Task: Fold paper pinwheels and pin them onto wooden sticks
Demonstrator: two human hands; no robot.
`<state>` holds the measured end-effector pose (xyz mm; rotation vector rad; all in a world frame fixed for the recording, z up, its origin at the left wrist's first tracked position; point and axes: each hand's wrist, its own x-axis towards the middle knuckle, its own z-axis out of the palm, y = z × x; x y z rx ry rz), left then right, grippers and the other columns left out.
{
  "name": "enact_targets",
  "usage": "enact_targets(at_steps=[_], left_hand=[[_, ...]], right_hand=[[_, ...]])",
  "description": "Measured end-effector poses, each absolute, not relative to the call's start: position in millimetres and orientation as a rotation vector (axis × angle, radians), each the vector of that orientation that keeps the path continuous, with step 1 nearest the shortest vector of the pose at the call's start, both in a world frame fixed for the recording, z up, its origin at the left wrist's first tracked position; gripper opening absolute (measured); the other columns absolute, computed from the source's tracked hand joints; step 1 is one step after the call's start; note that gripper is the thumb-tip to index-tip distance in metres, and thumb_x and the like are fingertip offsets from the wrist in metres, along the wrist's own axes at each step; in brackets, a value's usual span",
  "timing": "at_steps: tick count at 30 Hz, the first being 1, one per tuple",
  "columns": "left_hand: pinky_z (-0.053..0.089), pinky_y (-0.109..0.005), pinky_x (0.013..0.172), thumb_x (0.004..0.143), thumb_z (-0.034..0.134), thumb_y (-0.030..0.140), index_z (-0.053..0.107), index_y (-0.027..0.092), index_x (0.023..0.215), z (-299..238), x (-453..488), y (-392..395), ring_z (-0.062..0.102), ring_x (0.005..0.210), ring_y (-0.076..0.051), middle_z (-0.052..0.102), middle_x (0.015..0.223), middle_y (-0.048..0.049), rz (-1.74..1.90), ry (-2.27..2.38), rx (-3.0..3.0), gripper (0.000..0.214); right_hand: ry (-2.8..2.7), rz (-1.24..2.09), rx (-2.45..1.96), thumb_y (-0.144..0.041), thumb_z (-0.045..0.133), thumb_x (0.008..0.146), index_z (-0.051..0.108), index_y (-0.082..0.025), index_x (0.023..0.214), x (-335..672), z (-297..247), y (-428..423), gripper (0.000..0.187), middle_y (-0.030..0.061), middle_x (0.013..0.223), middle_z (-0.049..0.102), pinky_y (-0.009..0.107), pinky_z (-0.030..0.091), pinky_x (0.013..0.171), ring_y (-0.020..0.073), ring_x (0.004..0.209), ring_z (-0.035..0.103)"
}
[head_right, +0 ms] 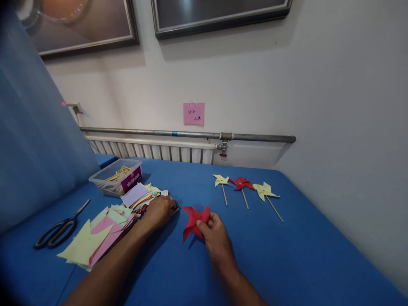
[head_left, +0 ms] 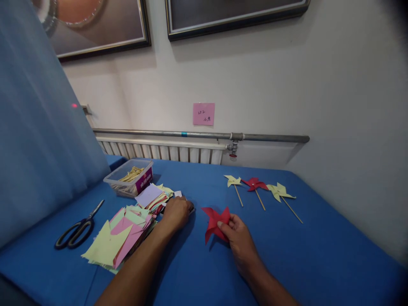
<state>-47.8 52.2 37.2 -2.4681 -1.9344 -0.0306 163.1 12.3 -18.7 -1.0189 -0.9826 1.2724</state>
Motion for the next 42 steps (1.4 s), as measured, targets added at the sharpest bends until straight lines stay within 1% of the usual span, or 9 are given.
enact_targets(at_steps=[5,8,13,20,27,32,38,42], left_hand=[[0.051,-0.037,0.088,0.097,0.051,0.021,0.08,0.025,0.112,37.9,-48.1,53.3,0.071,0.108,-0.029,0.077,0.114,-0.0132,-0.025,-1.93,-2.478,0.032],[0.051,-0.037,0.09,0.098,0.053,0.025,0.081,0.026,0.112,39.3,-48.3,53.3,0.071,0.109,-0.029,0.077,0.115,-0.0128,-0.02,-1.925,-2.49,0.031],[0.051,-0.038,0.091,0.101,0.048,0.026,0.08,0.026,0.113,40.2,-46.5,51.7,0.07,0.11,-0.029,0.076,0.115,-0.014,-0.023,-1.941,-2.485,0.035],[0.053,-0.037,0.089,0.095,0.054,0.022,0.081,0.024,0.111,41.3,-47.0,52.9,0.072,0.108,-0.03,0.077,0.117,-0.0146,0.014,-1.991,-2.469,0.031],[0.053,-0.036,0.086,0.097,0.049,0.019,0.08,0.023,0.113,39.3,-46.7,52.5,0.074,0.105,-0.029,0.077,0.114,-0.0153,0.011,-1.999,-2.448,0.035],[0.053,-0.038,0.087,0.1,0.045,0.019,0.078,0.016,0.111,34.9,-45.7,54.4,0.074,0.105,-0.031,0.076,0.114,-0.0194,-0.002,-2.021,-2.407,0.035],[0.052,-0.04,0.092,0.102,0.037,0.015,0.073,0.01,0.117,37.6,-46.5,52.2,0.072,0.109,-0.032,0.074,0.117,-0.0218,-0.037,-2.027,-2.358,0.039],[0.052,-0.039,0.091,0.101,0.041,0.017,0.075,0.013,0.114,42.8,-49.6,50.3,0.072,0.109,-0.031,0.076,0.114,-0.0195,-0.031,-2.012,-2.372,0.036]], right_hand=[[-0.925,1.326,-1.037,-0.036,0.09,0.064,0.069,-0.023,0.09,161.7,-15.4,10.3,0.036,0.0025,0.081,0.08,0.035,0.059,0.075,0.0238,0.074,0.076],[-0.922,1.322,-1.041,-0.034,0.089,0.064,0.07,-0.023,0.089,160.9,-13.1,8.7,0.033,0.0023,0.082,0.081,0.034,0.059,0.075,0.024,0.076,0.076],[-0.933,1.329,-1.062,-0.032,0.088,0.065,0.071,-0.023,0.09,160.5,-12.4,7.8,0.032,0.003,0.084,0.081,0.033,0.058,0.075,0.024,0.078,0.076],[-0.955,1.317,-1.064,-0.031,0.086,0.067,0.068,-0.023,0.087,158.5,-15.4,9.1,0.028,0.0015,0.081,0.08,0.03,0.056,0.071,0.0215,0.074,0.074],[-0.96,1.33,-1.055,-0.035,0.087,0.065,0.068,-0.024,0.088,158.2,-14.3,10.2,0.032,0.0022,0.08,0.08,0.033,0.057,0.073,0.0242,0.075,0.076],[-0.954,1.328,-1.055,-0.035,0.088,0.064,0.069,-0.024,0.088,158.2,-13.1,9.2,0.032,0.0032,0.081,0.081,0.035,0.059,0.075,0.0257,0.078,0.077],[-0.954,1.32,-1.075,-0.035,0.089,0.064,0.07,-0.023,0.088,159.6,-13.2,8.8,0.033,0.0022,0.079,0.08,0.034,0.058,0.074,0.0252,0.076,0.076],[-0.956,1.305,-1.07,-0.036,0.089,0.064,0.071,-0.023,0.088,159.3,-13.4,9.8,0.032,0.0026,0.078,0.08,0.035,0.058,0.073,0.025,0.075,0.076]])
